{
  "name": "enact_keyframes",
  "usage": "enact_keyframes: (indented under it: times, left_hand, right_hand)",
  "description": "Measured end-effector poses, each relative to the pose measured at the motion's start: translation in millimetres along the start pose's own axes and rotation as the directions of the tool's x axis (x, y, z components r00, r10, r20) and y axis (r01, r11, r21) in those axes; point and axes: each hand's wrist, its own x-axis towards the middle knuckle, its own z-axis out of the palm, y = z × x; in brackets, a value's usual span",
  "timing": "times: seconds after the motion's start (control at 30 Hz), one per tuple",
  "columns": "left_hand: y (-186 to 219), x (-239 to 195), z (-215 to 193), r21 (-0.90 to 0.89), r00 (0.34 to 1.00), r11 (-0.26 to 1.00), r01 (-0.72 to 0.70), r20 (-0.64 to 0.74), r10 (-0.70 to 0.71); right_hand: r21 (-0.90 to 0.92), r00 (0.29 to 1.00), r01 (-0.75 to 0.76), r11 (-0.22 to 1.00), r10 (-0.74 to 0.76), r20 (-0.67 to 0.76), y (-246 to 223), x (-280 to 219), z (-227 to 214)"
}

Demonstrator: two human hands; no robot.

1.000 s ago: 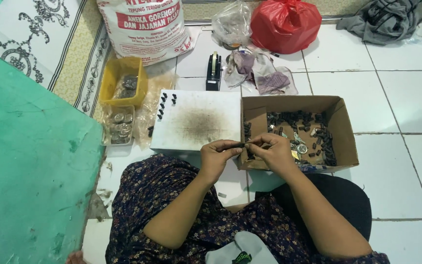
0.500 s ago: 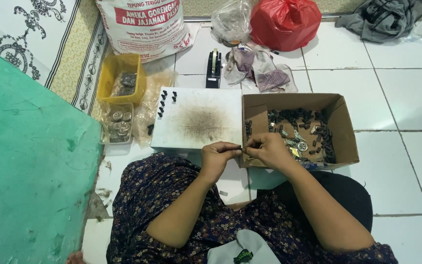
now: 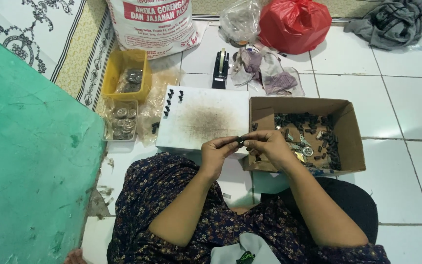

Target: The person sits on the floor and repeatedly picks small metal parts from a cardboard box, joins them together by hand, and places the assembled pieces onto a white board. The process continues throughout the clip with no tools used.

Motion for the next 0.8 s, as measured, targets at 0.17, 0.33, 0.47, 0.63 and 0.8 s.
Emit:
enact_keyframes:
  times: [0.17,0.33,0.47,0.63,0.8]
  left_hand:
    - [22.9,5.5,-4.5,-0.007,0.995,1.000,-0.029,-0.091,0.028]
    - [47.5,20.8,-22.3,-0.025,0.975,0.999,-0.039,-0.219,0.033]
    - [51.6,48.8,-48.2,-0.156,0.915,0.985,-0.077,-0.403,0.007]
    - [63.5,61.5,-61.9,-0.172,0.778,0.973,-0.153,-0.628,0.012]
    - [66.5,61.0,-55.8,-0.119,0.696,0.983,-0.139,-0.718,0.011]
  right_hand:
    - [-0.030,0.990,0.121,0.992,-0.123,-0.068,2.4,24.2,32.2]
    - [-0.071,0.959,0.264,0.962,-0.269,-0.089,6.2,67.1,73.7]
    - [-0.149,0.970,0.226,0.963,-0.236,-0.056,7.6,110.3,110.3]
    - [-0.269,0.946,0.297,0.916,-0.321,-0.046,22.7,166.0,156.0]
    - [-0.502,0.905,0.323,0.802,-0.417,-0.083,33.7,200.5,183.3]
